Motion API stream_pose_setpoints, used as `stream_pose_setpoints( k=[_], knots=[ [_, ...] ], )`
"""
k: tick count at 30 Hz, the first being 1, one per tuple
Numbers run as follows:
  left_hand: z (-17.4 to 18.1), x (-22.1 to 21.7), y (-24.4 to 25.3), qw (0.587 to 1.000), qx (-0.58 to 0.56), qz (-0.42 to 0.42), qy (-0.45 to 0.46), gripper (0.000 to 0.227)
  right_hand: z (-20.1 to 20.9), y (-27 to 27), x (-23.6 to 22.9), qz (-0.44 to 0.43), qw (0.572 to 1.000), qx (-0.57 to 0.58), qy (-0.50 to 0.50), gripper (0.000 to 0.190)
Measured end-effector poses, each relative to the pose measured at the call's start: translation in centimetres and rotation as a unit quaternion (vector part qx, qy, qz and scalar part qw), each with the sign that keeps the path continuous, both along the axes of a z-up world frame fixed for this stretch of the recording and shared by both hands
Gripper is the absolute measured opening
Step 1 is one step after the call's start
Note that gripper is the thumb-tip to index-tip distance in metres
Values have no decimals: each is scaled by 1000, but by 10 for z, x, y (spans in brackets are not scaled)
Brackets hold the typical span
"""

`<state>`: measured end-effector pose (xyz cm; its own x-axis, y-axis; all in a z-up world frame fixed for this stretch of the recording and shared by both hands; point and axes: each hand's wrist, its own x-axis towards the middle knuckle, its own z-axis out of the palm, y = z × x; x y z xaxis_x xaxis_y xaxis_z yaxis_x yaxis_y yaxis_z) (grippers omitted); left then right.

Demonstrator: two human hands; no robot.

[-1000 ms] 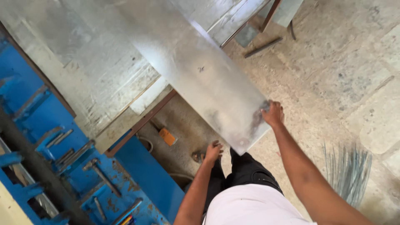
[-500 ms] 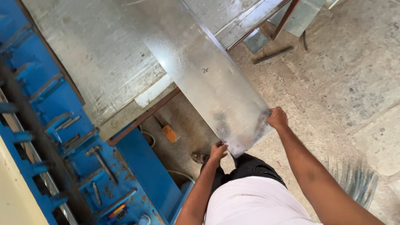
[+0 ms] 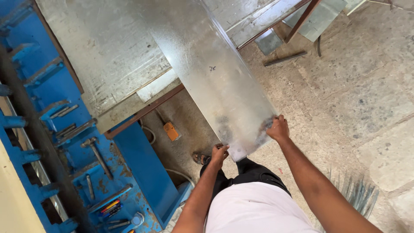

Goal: The person repeatedly feeds a large rectangular metal sheet into a blue industrial bending machine. They align the sheet, operate the machine to bend the edge, and then remove the sheet to flip it over for the next pass. This process is repeated multiple times to shape the metal.

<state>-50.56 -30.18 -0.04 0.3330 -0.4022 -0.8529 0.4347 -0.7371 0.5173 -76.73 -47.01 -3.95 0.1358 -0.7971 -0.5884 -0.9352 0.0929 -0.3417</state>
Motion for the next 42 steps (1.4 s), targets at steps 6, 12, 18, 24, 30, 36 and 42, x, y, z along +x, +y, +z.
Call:
stream_pose_setpoints(
  k=[6,12,18,24,30,36,42],
  knots=[
    [3,-12,7,998,-25,-22,-48,47,10,-4,4,21,1000,-3,18,62],
    [17,4,27,1000,-15,-12,-22,48,20,-4,-6,13,1000,10,-25,55],
    [34,48,60,988,7,36,-149,56,24,40,29,63,993,94,-43,53],
    [57,106,91,962,83,68,-251,60,26,81,81,109,990,32,-85,53],
    [47,148,121,960,112,42,-253,62,41,75,99,36,989,64,-131,50],
    [34,137,136,931,60,-48,-356,58,65,73,119,51,993,54,-95,60],
    [49,144,136,939,12,-55,-339,55,85,82,142,28,996,69,-48,70]
  ],
)
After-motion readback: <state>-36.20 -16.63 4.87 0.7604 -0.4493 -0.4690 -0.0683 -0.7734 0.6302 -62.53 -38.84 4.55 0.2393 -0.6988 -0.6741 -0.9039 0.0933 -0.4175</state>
